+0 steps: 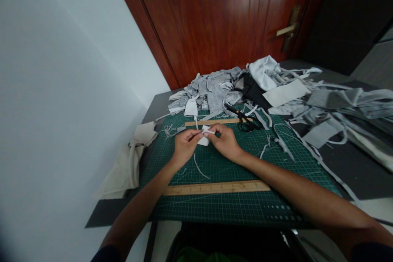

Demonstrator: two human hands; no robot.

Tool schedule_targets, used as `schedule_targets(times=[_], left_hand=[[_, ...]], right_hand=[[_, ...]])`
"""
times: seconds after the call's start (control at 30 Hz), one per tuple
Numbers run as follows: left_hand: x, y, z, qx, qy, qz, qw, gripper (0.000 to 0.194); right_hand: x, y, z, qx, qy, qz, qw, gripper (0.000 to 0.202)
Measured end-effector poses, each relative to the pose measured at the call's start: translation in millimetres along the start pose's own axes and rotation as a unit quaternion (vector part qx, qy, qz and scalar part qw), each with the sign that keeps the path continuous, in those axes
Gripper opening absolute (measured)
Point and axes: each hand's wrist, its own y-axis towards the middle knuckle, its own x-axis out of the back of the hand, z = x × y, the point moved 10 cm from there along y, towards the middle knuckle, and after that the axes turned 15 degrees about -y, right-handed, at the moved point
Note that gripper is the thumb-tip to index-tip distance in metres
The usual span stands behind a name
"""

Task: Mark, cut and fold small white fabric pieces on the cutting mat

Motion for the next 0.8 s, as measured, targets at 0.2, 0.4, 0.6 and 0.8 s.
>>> schedule_targets(times=[0.2, 0.4, 0.6, 0.8], left_hand=[[-2.4, -5, -24, -0.081, 0.115, 0.013, 0.990, 0.012], [-8.4, -6, -17, -0.047, 0.107, 0.029, 0.993, 0.019], [-6.2, -4, -8, -0.033, 0.061, 0.014, 0.997, 0.015], [-8.5, 1, 27, 0.105, -0.140, 0.023, 0.984, 0.043]], right_hand=[[-2, -2, 3, -0.002, 0.019, 0.011, 1.000, 0.029], [-8, -4, -6, -0.068, 0.115, 0.019, 0.991, 0.032], [-7, -3, -12, -0.079, 0.096, 0.012, 0.992, 0.037], [-13, -4, -7, -0.083, 0.128, 0.035, 0.988, 0.036]])
